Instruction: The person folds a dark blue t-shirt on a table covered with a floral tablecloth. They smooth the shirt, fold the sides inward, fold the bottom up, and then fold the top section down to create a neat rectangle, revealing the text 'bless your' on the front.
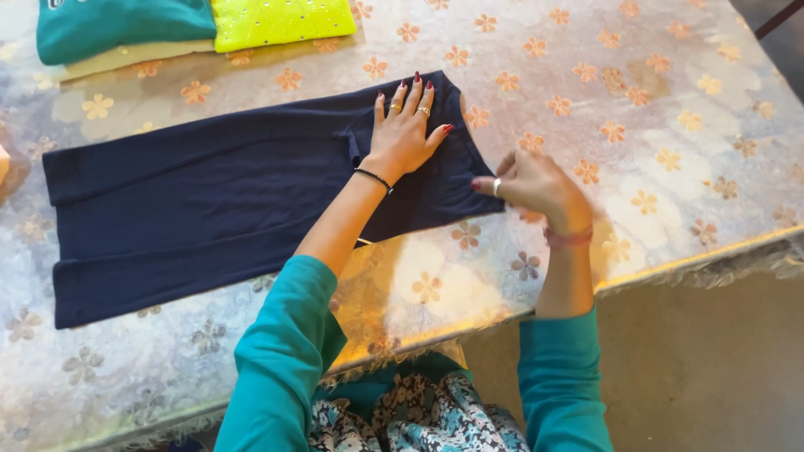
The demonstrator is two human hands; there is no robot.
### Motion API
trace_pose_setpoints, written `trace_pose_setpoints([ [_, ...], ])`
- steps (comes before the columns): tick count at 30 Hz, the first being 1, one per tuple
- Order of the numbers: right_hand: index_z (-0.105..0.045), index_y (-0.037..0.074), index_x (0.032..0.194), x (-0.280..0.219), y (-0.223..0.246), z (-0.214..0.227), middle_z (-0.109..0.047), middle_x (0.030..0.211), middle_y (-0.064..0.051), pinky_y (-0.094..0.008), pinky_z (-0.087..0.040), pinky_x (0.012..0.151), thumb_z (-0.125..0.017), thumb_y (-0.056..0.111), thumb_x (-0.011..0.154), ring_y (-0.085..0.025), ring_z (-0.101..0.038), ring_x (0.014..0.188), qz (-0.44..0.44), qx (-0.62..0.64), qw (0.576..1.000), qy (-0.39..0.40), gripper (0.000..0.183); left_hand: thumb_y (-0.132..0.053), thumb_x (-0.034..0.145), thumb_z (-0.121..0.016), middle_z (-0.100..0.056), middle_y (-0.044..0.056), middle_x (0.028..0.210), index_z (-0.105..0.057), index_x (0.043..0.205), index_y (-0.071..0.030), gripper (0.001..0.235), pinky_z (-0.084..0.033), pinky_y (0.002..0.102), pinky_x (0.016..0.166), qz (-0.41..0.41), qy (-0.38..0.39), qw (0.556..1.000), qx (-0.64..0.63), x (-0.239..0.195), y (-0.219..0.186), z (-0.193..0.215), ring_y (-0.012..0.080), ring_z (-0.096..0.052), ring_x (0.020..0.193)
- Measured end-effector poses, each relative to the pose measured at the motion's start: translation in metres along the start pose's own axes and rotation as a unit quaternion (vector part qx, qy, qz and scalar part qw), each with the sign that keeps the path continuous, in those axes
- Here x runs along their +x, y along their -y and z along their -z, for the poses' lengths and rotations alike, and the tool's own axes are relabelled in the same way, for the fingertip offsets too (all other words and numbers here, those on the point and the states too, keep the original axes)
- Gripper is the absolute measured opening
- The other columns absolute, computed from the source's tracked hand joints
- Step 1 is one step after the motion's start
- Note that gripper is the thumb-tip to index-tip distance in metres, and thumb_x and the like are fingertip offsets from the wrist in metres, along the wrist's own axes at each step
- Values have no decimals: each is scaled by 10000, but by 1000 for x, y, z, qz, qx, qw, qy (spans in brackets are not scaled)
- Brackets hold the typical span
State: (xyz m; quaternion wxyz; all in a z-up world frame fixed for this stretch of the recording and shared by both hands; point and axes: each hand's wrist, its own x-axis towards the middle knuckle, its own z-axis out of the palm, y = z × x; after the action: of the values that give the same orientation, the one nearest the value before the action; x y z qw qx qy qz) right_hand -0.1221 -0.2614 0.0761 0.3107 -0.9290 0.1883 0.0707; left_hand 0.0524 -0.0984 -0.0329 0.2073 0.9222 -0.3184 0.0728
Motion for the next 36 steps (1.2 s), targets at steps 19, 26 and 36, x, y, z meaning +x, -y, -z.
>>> trace_pose_setpoints([
  [19,-700,9,749,-10,-26,-31,-674,654,-148,-346,-466,554,-884,396,768,-203,-653,584,-4,-101,994,-50,429,-322,861,-673,-671,127,1148,-678,1154,-113,360,-521,435,861,139,-80,985,70,68,-27,-44,310,-686,1050],
  [26,-674,40,927,-55,40,-73,-690,766,-115,-354,-525,612,-786,133,823,-244,-664,678,237,65,952,-183,180,-341,947,-589,-698,177,944,-712,983,-8,357,-558,415,804,145,-157,911,-353,64,77,-45,332,-723,894],
  [36,-677,92,1110,-118,88,-128,-696,944,-81,-384,-542,696,-779,122,848,-268,-689,857,446,-109,867,-194,282,-383,937,-544,-707,132,1039,-598,1138,-55,389,-543,470,938,281,34,464,-839,-11,145,13,283,-684,967],
])
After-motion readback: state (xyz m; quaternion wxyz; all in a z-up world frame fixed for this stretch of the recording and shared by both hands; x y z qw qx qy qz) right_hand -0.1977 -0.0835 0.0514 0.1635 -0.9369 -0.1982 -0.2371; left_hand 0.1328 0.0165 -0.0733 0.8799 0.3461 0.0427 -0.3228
